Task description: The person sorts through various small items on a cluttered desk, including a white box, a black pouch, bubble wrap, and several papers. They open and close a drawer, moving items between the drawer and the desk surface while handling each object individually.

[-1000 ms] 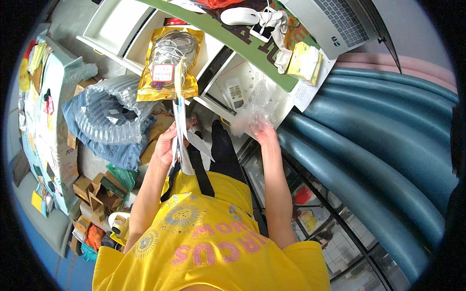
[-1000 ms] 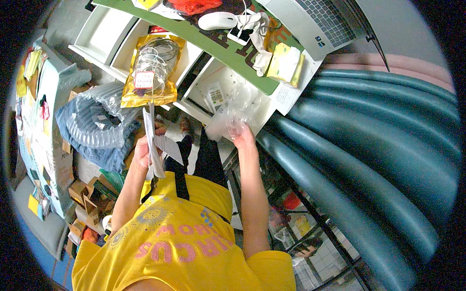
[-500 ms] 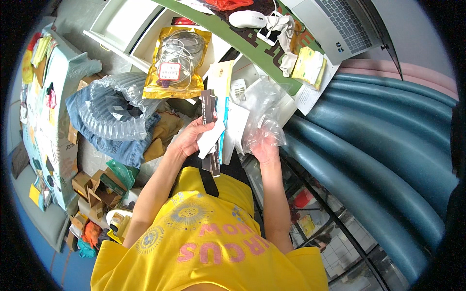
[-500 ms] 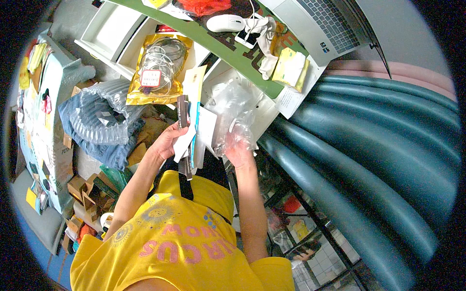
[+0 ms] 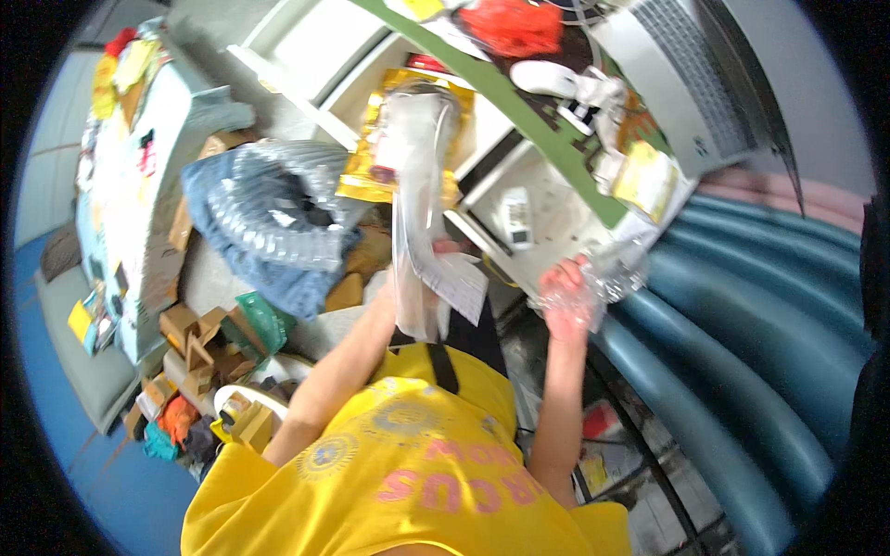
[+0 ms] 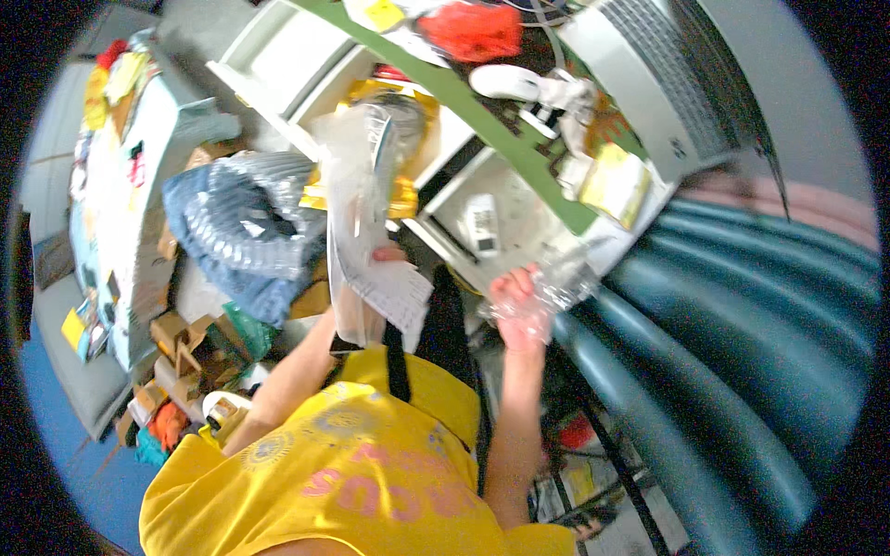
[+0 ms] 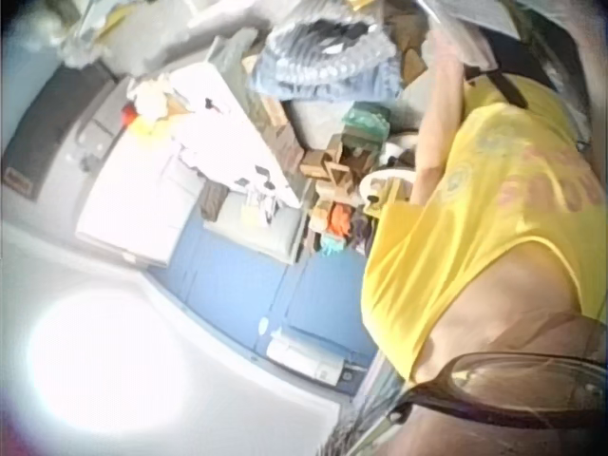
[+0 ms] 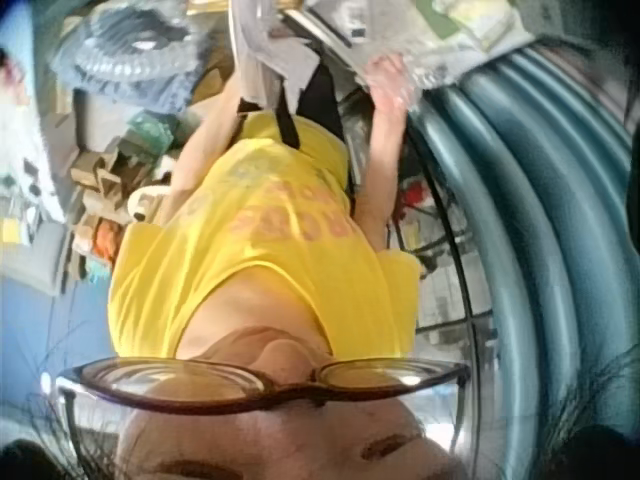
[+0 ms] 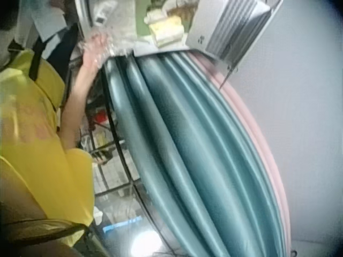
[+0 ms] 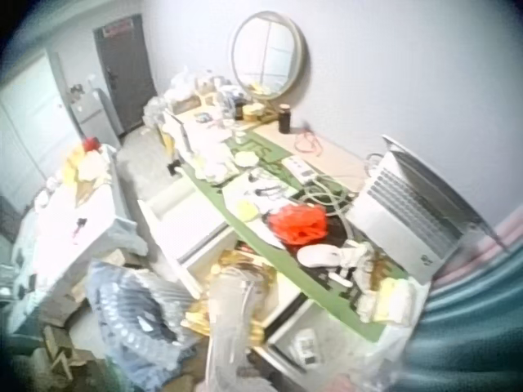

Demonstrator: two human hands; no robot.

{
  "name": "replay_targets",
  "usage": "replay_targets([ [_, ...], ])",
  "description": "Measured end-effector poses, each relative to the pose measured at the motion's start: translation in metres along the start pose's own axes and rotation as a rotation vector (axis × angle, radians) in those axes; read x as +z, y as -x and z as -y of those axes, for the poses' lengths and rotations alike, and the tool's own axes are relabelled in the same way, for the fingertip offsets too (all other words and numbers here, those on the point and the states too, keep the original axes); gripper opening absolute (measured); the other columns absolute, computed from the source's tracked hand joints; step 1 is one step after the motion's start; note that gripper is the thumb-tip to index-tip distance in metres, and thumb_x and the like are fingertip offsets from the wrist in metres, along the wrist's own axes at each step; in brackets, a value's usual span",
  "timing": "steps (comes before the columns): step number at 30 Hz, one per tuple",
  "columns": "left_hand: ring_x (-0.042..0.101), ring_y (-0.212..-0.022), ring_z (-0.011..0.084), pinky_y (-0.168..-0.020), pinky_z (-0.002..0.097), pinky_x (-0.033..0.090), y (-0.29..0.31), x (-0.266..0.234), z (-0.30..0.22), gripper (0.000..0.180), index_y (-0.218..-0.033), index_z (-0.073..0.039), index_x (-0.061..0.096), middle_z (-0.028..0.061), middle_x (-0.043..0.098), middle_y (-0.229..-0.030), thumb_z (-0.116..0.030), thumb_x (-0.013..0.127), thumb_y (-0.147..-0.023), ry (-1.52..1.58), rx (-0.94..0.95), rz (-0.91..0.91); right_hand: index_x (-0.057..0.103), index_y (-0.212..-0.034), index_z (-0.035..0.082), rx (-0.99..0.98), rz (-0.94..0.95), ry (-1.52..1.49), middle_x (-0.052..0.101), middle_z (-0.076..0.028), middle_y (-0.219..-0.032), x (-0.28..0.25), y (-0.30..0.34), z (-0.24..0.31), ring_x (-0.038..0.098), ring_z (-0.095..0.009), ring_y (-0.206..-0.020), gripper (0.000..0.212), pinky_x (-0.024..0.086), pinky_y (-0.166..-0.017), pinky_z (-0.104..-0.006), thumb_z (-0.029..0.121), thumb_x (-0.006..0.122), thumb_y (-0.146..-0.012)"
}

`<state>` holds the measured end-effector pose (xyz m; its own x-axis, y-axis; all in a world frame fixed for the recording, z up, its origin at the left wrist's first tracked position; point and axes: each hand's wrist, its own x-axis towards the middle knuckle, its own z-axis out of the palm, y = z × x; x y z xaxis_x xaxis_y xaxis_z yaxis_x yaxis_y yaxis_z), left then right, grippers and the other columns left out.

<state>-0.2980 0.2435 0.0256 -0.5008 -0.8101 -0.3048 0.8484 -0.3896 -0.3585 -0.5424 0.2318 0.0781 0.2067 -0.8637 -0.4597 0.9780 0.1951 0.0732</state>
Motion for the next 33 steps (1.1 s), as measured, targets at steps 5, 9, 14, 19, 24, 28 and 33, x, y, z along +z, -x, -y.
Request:
replay_targets([
  [5, 0.045, -0.066, 0.0167, -0.059, 0.0268, 0.041, 0.013, 0.101, 0.02, 0.041, -0.087, -0.007, 0.041, 0.0006, 0.038, -0.075, -0.044, 0.057, -0.079, 0.177, -0.037, 0.124, 0.049, -0.093, 0.007, -0.028, -0.052, 0.103, 0.038, -0.002, -0.071, 0.006, -0.001, -0.007, 0.041, -0.015, -0.067, 0.011, 0.041, -0.08, -0.035, 0.017, 0.046, -0.087],
  [9, 0.044, -0.064, 0.0153, -0.053, 0.0253, 0.041, 0.018, 0.095, 0.013, 0.031, -0.085, -0.008, 0.039, 0.0004, 0.036, -0.074, -0.037, 0.051, -0.084, 0.221, -0.088, 0.222, 0.048, -0.088, 0.008, 0.015, -0.057, 0.139, 0.037, -0.002, -0.071, 0.011, -0.006, -0.014, 0.039, -0.014, -0.067, 0.008, 0.04, -0.075, -0.0321, 0.016, 0.046, -0.088],
  [14, 0.044, -0.061, 0.0144, -0.049, 0.0252, 0.039, 0.02, 0.084, 0.005, 0.027, -0.084, -0.009, 0.037, 0.0001, 0.034, -0.071, -0.033, 0.048, -0.086, 0.221, -0.099, 0.264, 0.048, -0.09, 0.008, 0.022, -0.068, 0.252, 0.038, -0.002, -0.073, 0.014, -0.011, -0.012, 0.038, -0.014, -0.067, 0.008, 0.039, -0.074, -0.0313, 0.016, 0.047, -0.087],
  [19, 0.044, -0.059, 0.0147, -0.05, 0.0261, 0.04, 0.023, 0.082, 0.003, 0.027, -0.084, -0.008, 0.038, 0.0005, 0.033, -0.07, -0.033, 0.048, -0.086, 0.213, -0.085, 0.163, 0.051, -0.102, 0.005, -0.034, -0.145, 0.601, 0.054, -0.006, -0.089, 0.002, -0.012, 0.0, 0.049, -0.017, -0.075, 0.02, 0.042, -0.075, -0.0332, 0.012, 0.052, -0.084],
  [24, 0.058, -0.075, 0.0193, -0.067, 0.0301, 0.052, 0.008, 0.047, -0.002, 0.028, -0.102, -0.001, 0.047, 0.0047, 0.053, -0.088, -0.018, 0.058, -0.083, -0.162, -0.056, -0.161, 0.057, -0.105, -0.002, -0.446, -0.558, 2.09, 0.063, -0.011, -0.094, 0.012, -0.013, -0.018, 0.059, -0.021, -0.084, 0.025, 0.045, -0.078, -0.0308, 0.004, 0.053, -0.08],
  [28, 0.062, -0.082, 0.0148, -0.073, 0.0287, 0.052, -0.004, 0.038, 0.008, 0.027, -0.11, -0.009, 0.055, 0.0057, 0.062, -0.098, -0.004, 0.057, -0.083, -0.58, -0.203, -0.415, 0.058, -0.102, -0.004, -0.391, -0.315, 1.623, 0.062, -0.008, -0.093, 0.011, -0.001, -0.053, 0.056, -0.014, -0.083, 0.023, 0.044, -0.074, -0.0272, 0.004, 0.054, -0.081],
  [33, 0.061, -0.079, 0.0117, -0.069, 0.0273, 0.052, -0.004, 0.036, 0.027, 0.024, -0.106, -0.01, 0.056, 0.0023, 0.062, -0.094, -0.007, 0.059, -0.082, -0.801, -0.223, -0.53, 0.05, -0.112, -0.003, -0.081, -0.41, 1.19, 0.057, -0.008, -0.106, -0.021, 0.026, -0.045, 0.052, -0.014, -0.097, 0.036, 0.042, -0.082, -0.0283, 0.01, 0.059, -0.08],
])
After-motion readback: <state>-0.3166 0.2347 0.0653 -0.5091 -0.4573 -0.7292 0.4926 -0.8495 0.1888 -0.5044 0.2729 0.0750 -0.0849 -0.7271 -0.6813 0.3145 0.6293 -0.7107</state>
